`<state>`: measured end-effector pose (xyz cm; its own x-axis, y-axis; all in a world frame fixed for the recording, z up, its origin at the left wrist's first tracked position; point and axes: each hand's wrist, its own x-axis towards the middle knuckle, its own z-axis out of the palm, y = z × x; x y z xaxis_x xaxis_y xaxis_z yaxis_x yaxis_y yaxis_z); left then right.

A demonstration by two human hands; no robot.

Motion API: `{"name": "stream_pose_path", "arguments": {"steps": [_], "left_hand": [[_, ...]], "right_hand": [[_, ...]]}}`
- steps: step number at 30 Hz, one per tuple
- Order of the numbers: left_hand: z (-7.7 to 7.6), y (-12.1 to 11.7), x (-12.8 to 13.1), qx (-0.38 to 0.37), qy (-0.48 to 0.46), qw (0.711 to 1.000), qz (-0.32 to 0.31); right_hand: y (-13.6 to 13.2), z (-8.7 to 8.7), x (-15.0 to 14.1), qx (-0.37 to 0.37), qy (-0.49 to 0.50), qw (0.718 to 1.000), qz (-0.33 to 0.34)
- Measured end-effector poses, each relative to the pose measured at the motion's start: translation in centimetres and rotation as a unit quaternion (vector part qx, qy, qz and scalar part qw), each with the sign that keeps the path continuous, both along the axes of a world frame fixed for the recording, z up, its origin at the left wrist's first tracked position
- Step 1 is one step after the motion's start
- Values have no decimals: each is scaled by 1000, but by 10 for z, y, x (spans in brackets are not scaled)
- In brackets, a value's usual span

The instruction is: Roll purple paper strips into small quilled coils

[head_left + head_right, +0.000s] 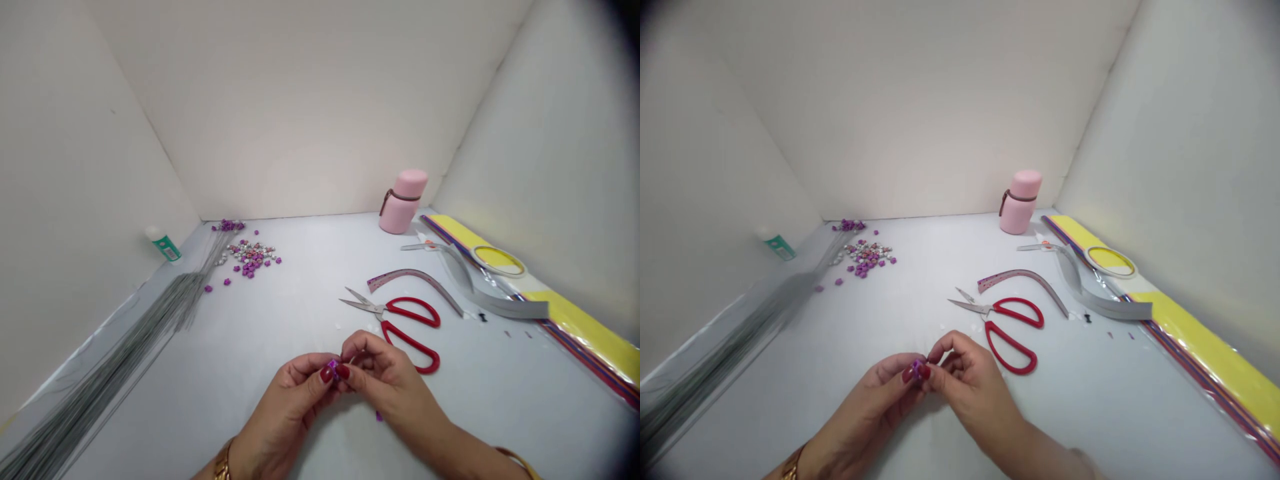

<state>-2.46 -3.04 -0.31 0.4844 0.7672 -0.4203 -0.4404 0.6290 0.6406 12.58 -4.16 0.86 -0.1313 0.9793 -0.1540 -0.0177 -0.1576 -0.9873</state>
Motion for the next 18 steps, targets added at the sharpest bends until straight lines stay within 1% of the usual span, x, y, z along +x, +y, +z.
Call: {"name": "stream_pose_path", "arguments": {"steps": [2,3,7,11,14,18], "left_hand": [[1,0,0,9,3,1000,-6],[2,0,1,15,4,1000,-7],[3,1,2,34,21,999,6],[3,2,2,27,41,999,22],[2,2,2,22,44,998,40],[1,1,2,17,42,998,52]], "right_hand": [[1,0,-1,-42,43,998,7],[1,1,-1,-50,53,997,10],[2,2,-1,-48,46,998,22],[2,-1,1,-46,26,998,20],[2,-1,1,-31,-17,999,13],[1,-1,1,34,-80,996,15]]}}
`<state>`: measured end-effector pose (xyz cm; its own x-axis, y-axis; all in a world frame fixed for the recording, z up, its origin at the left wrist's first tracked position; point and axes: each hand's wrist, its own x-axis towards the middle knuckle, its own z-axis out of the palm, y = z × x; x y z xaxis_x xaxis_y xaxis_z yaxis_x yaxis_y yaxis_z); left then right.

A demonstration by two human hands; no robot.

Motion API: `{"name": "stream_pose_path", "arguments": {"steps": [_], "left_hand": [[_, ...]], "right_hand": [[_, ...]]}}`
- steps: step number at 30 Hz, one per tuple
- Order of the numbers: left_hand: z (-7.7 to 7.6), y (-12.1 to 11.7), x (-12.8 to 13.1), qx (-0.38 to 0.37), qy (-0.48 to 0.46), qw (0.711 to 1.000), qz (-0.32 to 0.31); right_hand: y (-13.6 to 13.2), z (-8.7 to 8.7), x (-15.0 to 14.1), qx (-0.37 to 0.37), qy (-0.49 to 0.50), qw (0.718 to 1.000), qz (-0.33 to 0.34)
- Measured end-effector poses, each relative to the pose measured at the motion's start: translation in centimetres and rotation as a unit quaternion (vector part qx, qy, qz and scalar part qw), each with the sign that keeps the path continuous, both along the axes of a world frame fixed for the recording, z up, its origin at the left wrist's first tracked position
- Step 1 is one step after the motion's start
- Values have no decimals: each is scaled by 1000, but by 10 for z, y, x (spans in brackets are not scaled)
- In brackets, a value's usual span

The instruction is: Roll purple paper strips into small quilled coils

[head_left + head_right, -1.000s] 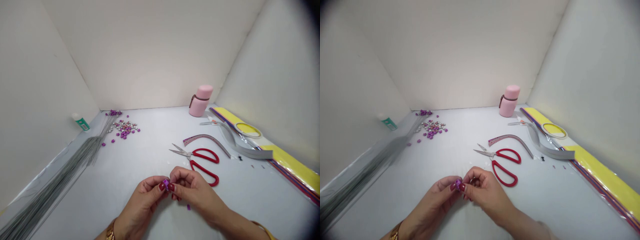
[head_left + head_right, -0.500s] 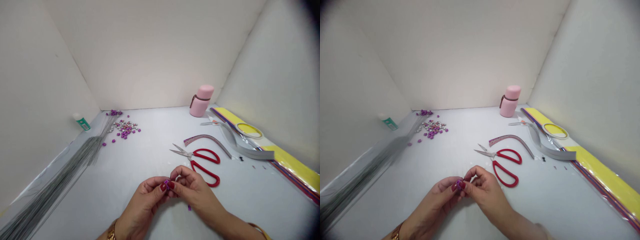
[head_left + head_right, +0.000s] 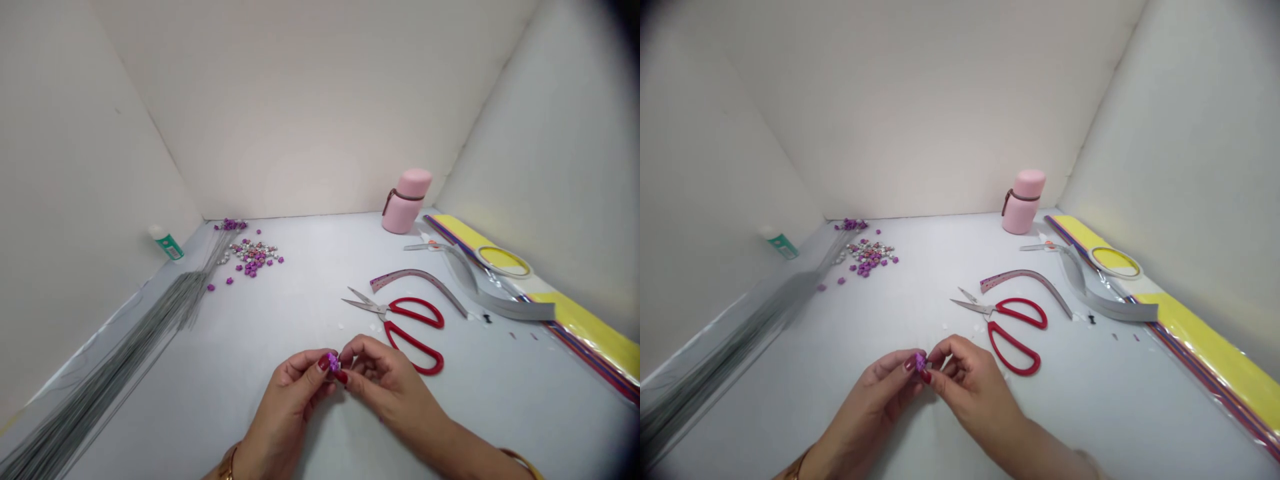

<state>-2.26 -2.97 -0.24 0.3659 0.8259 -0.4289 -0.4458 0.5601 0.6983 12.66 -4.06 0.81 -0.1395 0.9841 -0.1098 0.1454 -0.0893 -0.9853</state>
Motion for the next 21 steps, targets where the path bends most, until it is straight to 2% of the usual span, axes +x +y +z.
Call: {"name": "stream_pose_path", "arguments": {"steps": [4,12,16,21], "left_hand": [[-3,-1,0,-1,-1,1000,-5],[-3,1,2,4,16,1000,18],[-5,2,0,43,37,998,13],[-2,4,-4,115,103,987,-38]], "right_hand": [[-1,0,0,16,-25,1000,10],[1,-1,-3,-74,87,993,12],[0,-3,-2,-75,124,989,10],[2,-5,0,-131,171,976,12]]}}
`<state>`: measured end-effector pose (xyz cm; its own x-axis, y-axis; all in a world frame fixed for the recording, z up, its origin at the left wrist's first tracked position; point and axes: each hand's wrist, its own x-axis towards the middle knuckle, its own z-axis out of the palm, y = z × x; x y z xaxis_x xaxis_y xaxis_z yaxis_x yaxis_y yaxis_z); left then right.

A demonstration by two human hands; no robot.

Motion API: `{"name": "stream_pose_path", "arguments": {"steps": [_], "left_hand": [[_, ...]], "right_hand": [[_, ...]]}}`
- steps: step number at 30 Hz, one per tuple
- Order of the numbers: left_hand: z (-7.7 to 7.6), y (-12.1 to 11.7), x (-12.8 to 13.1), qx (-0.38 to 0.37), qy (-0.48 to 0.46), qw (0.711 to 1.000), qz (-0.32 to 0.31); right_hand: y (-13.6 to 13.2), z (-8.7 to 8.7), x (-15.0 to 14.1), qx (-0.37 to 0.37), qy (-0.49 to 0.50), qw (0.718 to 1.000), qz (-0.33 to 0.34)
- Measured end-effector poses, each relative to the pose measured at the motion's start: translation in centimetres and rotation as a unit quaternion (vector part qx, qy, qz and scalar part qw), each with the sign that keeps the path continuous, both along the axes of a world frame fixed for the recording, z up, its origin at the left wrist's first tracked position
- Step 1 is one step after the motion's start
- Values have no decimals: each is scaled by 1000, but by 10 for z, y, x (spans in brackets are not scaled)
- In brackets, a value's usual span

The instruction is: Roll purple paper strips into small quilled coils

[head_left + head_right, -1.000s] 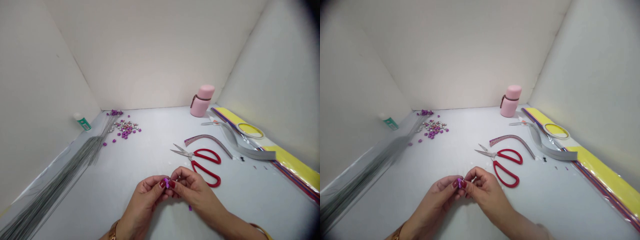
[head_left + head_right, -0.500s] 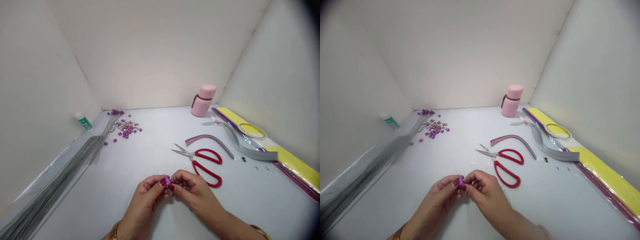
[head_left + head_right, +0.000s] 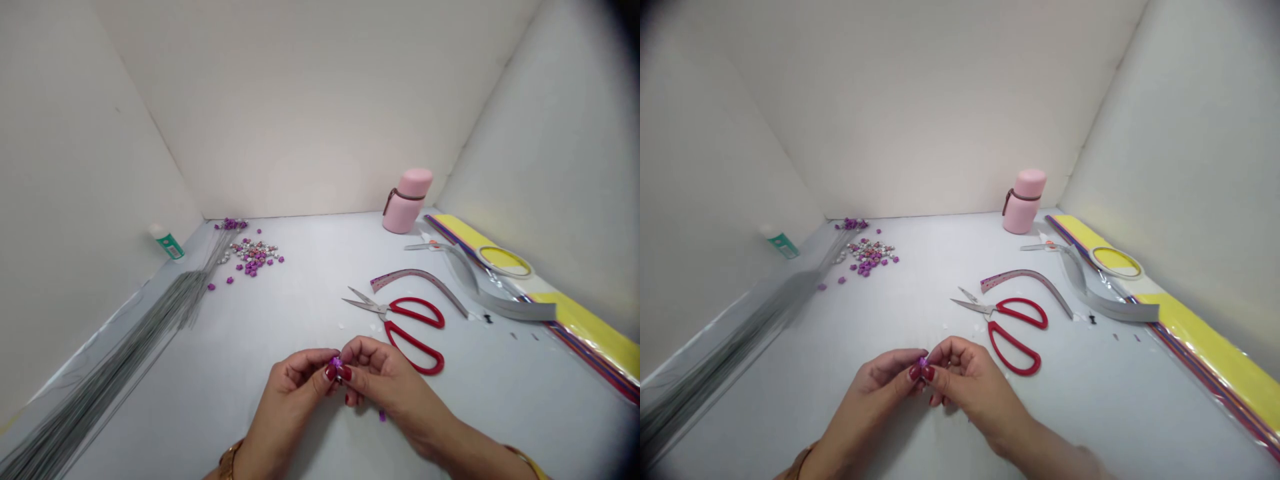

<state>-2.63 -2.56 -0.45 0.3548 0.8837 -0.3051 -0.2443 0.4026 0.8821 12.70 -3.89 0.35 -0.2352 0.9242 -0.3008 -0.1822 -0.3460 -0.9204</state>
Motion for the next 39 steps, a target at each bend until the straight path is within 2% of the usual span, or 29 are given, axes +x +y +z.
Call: {"name": "stream_pose_path", "arguments": {"steps": [5,8,11,15,22,27,33,39], "left_hand": [[9,2,-1,30,26,999,-32],[9,2,0,33,22,999,-33],[5,3,1,19,20,1000,-9],[4,3,0,3,21,1000,3],[8,1,-3,96,117,988,-22],[5,-1,-6,213,204,956,-11],[5,-3,-7,327,245,913,-8],[10,-2,-9,373,267,887,-45]], "right_hand": [[3,-1,3,-42,38,998,30],[2,-1,4,-52,46,997,35],[1,0,2,-16,34,999,35],[-1,3,2,66,-34,997,37],[0,6,10,106,-123,986,37],[0,3,10,27,-61,996,54],[0,4,1,-30,27,999,13],[0,4,4,-76,50,996,12]]}}
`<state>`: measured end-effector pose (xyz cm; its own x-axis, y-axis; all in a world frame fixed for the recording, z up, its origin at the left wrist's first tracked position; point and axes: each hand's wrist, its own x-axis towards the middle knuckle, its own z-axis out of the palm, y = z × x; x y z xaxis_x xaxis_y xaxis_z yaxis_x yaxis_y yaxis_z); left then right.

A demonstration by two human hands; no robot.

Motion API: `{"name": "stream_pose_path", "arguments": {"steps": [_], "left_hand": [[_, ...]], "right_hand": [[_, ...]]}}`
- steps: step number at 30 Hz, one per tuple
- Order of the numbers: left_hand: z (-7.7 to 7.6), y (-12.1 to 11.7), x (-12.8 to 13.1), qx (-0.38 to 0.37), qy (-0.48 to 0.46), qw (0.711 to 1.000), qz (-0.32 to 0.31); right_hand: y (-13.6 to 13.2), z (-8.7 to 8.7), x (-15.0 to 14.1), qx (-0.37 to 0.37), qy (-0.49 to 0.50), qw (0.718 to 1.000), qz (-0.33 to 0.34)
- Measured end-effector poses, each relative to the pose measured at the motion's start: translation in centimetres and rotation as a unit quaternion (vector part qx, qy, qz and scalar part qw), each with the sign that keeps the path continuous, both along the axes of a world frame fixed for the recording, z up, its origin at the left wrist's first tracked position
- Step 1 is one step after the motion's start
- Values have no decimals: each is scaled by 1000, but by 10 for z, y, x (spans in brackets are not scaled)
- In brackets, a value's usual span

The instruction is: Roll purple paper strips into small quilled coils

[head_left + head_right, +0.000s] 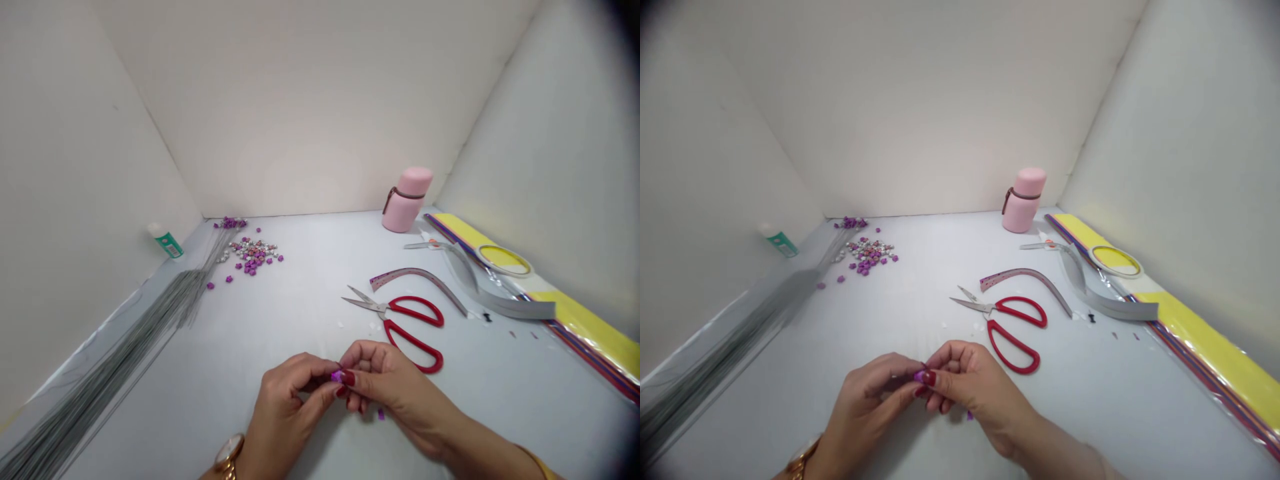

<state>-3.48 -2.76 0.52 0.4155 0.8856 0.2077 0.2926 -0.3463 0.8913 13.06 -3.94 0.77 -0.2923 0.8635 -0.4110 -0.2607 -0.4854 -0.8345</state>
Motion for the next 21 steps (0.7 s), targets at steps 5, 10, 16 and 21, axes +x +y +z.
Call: {"name": "stream_pose_path", "arguments": {"steps": [5,10,16,21], "left_hand": [[1,2,-1,-4,13,1000,-28],[0,0,0,-24,5,999,-30],[1,-1,0,-27,16,999,-31],[1,1,-1,-19,-7,998,-63]], "right_hand": [[3,-3,4,-25,-7,999,31],[3,-7,5,-26,-16,999,39],[1,-6,3,-6,-11,998,54],[1,-4,2,17,-20,998,51]]}}
